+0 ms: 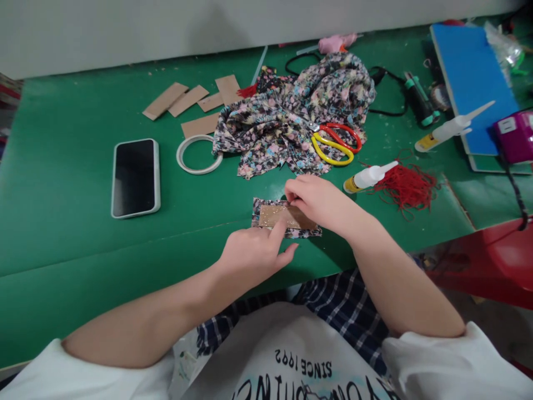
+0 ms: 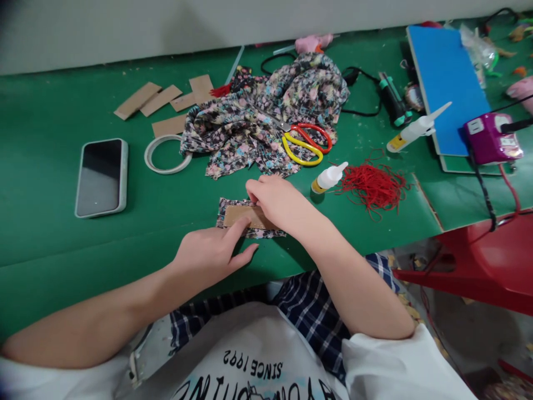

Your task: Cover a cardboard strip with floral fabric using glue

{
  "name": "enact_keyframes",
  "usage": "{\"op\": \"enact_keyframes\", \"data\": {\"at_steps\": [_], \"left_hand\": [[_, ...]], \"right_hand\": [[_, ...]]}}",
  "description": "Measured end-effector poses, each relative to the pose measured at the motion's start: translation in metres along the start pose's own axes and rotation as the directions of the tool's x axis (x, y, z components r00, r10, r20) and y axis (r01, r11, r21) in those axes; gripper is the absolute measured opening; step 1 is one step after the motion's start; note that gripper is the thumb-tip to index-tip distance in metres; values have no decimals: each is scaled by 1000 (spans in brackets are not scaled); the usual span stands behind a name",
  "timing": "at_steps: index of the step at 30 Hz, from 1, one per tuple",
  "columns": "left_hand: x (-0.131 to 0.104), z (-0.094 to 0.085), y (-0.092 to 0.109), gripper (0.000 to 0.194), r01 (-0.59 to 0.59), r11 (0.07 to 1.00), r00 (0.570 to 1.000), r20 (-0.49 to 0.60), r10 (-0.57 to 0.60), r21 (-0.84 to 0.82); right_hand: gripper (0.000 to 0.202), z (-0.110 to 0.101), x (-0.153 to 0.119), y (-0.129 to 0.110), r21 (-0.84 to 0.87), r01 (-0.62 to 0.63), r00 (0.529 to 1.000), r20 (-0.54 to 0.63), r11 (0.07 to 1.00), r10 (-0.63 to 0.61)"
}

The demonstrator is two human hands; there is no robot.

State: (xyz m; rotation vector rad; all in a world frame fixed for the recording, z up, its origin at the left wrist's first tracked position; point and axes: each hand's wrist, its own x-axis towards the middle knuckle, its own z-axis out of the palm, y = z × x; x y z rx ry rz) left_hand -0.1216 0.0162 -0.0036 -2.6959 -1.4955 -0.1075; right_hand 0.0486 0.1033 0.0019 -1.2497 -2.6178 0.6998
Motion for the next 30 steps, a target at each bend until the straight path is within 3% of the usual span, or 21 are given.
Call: {"op": "enact_keyframes", "data": {"at_steps": [12,15,21,30], "left_hand": [[2,-2,2,48,45,998,992,122,-40,-39],[1,-2,2,50,54,998,987,155,-47,-45],[0,0,1,53,46,998,988,150,-38,-49],[0,-1,1,53,52,998,988,147,-45,-42]], "right_hand": [[31,2,2,-7,-54,-11,1000,23,998,13],[28,1,2,-8,-50,-17,998,54,999,20],[20,-3,0,-13,-25,-35,997,68,999,37],[24,-9,-1,-7,31,-85,991,102,996,81]]}}
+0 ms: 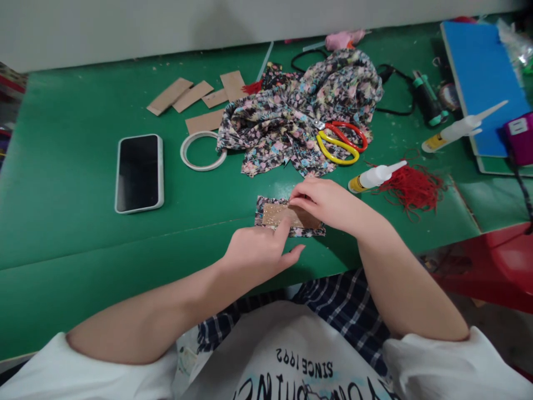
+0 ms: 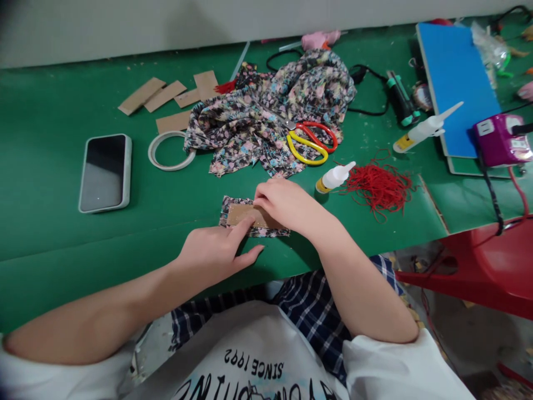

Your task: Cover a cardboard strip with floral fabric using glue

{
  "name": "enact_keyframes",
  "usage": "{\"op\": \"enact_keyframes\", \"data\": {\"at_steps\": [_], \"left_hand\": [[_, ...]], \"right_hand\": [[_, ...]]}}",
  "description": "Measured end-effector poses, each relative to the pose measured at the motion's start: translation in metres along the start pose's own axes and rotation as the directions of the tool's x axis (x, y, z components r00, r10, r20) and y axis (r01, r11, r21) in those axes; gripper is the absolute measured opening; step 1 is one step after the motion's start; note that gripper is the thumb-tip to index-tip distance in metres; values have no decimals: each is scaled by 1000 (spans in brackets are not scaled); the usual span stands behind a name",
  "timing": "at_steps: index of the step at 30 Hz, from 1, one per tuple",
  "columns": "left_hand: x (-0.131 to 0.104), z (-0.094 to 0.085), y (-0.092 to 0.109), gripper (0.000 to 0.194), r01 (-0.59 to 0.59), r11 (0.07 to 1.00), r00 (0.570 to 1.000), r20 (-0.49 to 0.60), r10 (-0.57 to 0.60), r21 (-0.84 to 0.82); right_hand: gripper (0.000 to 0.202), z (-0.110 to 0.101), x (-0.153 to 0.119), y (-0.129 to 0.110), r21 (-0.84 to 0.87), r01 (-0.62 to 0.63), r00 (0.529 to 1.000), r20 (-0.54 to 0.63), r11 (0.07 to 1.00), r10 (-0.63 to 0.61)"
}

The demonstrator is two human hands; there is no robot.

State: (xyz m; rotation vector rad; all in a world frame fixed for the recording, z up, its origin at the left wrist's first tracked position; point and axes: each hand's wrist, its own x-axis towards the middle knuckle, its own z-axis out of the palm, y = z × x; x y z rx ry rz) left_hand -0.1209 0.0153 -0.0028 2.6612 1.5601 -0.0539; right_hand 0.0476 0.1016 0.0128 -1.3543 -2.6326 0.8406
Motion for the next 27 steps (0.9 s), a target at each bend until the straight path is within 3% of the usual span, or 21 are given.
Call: {"op": "enact_keyframes", "data": {"at_steps": [9,18,23,27], "left_hand": [[0,-1,1,57,4,1000,1000,11,-4,-11],[2,-2,1,55,1,1000,999,41,0,-31],[1,-3,1,56,8,999,998,59,-5,-40],[2,-4,1,56,8,999,998,67,-5,-44]], "right_hand": [[39,-6,1,5,146,-60,995,-71,987,71],[48,-6,3,6,235,-44,998,-36,971,54],[50,-5,4,4,150,-30,998,-41,988,36],[40,-5,4,3,75,9,1000,-18,997,-7]]}}
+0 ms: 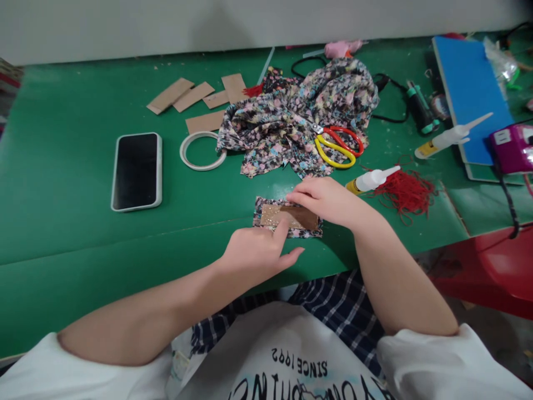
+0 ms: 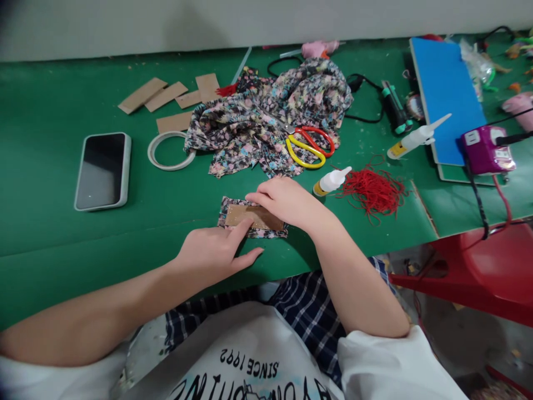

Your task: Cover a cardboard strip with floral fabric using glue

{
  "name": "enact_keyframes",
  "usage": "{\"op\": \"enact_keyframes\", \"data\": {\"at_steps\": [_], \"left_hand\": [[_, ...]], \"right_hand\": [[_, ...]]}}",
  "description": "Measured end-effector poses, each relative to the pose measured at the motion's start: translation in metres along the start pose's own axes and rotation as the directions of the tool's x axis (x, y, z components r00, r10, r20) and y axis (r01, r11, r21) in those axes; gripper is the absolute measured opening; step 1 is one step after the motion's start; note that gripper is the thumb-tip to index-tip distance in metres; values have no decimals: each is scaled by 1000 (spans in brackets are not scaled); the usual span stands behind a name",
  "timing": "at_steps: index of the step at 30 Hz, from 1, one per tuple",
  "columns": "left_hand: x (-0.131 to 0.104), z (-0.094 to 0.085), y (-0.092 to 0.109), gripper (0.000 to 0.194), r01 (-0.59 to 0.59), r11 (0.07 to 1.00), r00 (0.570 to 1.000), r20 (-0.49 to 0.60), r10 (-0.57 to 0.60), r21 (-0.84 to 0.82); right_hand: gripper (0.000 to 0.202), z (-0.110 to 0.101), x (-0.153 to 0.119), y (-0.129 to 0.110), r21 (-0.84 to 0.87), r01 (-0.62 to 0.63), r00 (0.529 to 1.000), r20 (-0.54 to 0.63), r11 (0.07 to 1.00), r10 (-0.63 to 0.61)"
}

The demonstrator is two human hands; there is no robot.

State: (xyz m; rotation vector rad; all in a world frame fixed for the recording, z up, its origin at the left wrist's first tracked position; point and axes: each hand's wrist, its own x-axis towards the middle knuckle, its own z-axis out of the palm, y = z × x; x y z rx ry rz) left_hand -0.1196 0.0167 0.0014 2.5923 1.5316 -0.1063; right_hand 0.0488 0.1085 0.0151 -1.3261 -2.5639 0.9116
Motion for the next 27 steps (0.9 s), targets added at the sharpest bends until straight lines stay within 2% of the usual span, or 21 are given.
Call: {"op": "enact_keyframes", "data": {"at_steps": [9,19,27], "left_hand": [[-1,2,1,58,8,1000,1000,2,-8,17],[-2,3,1,58,12,1000,1000,8,-12,9],[-2,0,0,58,-11,1000,1000,4,11,9]], "right_hand": [[21,3,0,2,-24,0,1000,-8,1000,0],[19,5,0,2,-30,7,1000,7,1000,-7],[27,0,-2,6,50,-35,999,0,998,35]]}}
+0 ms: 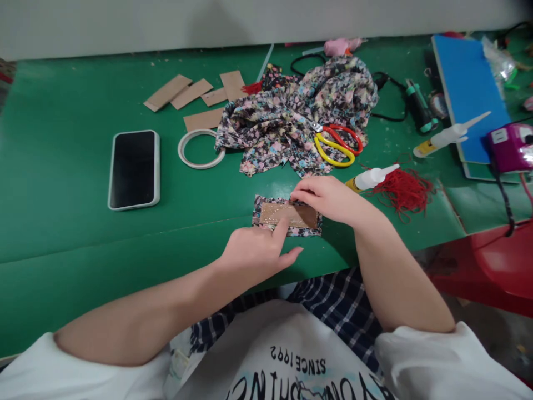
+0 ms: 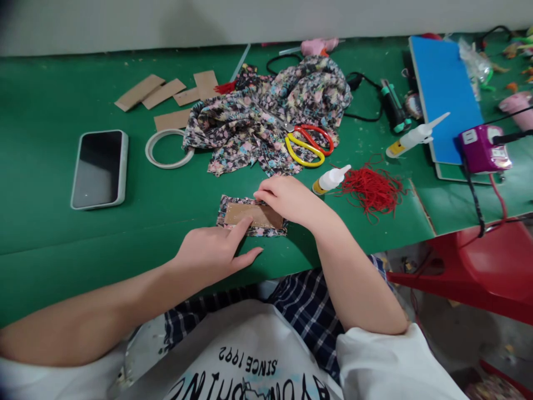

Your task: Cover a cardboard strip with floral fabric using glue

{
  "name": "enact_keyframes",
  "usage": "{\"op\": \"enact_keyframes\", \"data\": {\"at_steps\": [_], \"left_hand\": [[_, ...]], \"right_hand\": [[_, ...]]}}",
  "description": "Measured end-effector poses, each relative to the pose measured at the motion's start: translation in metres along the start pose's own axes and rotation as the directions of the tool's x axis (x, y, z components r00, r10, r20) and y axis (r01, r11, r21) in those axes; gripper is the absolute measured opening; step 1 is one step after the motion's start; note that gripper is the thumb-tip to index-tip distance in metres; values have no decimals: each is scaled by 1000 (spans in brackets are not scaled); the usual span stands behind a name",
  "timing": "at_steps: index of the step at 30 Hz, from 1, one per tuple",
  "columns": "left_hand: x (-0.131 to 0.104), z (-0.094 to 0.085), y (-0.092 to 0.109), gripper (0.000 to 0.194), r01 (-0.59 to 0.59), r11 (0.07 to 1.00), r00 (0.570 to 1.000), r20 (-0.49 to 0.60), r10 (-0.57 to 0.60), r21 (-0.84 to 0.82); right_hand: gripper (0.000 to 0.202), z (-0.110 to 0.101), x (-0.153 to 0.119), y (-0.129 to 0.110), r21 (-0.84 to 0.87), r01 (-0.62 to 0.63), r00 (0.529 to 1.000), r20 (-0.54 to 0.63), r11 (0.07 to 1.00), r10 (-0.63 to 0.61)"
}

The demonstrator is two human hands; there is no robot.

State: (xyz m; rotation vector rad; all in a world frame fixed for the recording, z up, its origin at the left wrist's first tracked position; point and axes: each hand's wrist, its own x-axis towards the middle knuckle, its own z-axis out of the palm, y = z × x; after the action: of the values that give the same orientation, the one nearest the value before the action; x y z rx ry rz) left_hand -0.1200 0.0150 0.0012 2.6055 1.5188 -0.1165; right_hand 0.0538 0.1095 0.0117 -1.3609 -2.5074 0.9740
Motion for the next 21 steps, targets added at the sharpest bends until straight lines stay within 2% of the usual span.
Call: {"op": "enact_keyframes", "data": {"at_steps": [12,21], "left_hand": [[0,-1,0,60,12,1000,1000,16,-12,16],[0,3,1,60,6,1000,1000,-2,-6,14]], "right_hand": [[36,-2,-1,-2,1,-17,1000,10,1000,17],[29,0,-2,1,-14,41,999,24,999,-40]]}}
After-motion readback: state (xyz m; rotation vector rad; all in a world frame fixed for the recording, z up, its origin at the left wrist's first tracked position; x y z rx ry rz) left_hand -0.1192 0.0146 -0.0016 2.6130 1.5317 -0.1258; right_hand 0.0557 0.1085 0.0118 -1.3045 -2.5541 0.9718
